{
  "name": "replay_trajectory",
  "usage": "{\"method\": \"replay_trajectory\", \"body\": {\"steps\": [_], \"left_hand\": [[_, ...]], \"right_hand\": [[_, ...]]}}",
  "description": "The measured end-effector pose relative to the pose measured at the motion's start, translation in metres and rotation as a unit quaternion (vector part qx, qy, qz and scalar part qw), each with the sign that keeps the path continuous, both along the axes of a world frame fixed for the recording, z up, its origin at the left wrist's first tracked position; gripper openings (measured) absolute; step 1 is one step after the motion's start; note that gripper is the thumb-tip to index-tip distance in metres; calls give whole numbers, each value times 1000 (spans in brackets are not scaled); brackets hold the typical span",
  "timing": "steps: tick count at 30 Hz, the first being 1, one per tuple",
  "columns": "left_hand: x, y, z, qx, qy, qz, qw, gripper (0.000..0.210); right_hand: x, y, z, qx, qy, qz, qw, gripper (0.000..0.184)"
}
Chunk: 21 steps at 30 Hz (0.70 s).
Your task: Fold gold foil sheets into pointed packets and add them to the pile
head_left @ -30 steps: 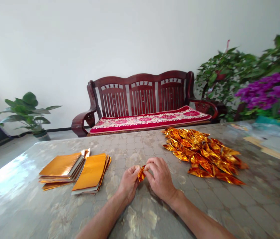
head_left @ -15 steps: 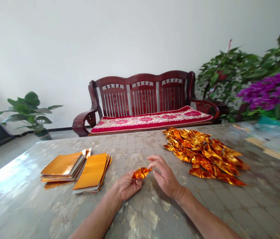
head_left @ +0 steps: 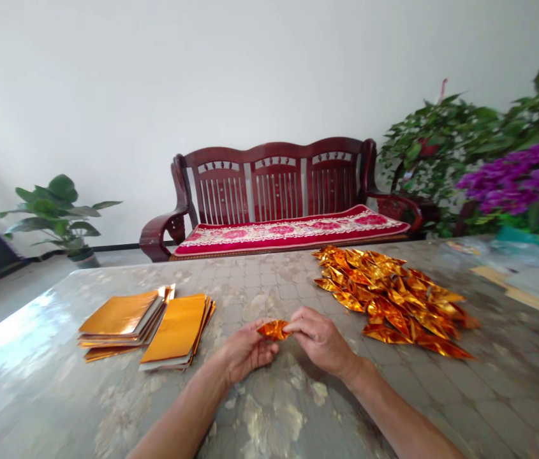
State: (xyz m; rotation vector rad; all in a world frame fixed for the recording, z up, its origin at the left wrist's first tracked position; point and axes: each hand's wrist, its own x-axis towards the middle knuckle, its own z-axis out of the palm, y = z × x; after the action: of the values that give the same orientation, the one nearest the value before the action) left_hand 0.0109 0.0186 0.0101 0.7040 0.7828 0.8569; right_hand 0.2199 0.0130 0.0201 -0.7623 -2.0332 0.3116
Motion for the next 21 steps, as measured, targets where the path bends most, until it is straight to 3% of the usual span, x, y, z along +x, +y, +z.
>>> {"method": "replay_trajectory", "body": {"steps": [3,6,8,13,21], "left_hand": [[-5,4,0,151,127,63,978,43],[-9,4,2,329,212,103,914,40],[-10,2,4,390,242,87,884,35],[-10,0,3,397,262,43,879,16],[-1,-7,-1,398,274,54,874,12]], "right_hand": [[7,2,-1,-6,-5,-27,1000,19],[13,4,-2,-20,-10,-42,999,19],[15,4,-4,-29,-17,-43,999,19],[16,3,-7,-32,-26,-38,998,20],[10,0,-14,-61,-7,-19,998,19]]}}
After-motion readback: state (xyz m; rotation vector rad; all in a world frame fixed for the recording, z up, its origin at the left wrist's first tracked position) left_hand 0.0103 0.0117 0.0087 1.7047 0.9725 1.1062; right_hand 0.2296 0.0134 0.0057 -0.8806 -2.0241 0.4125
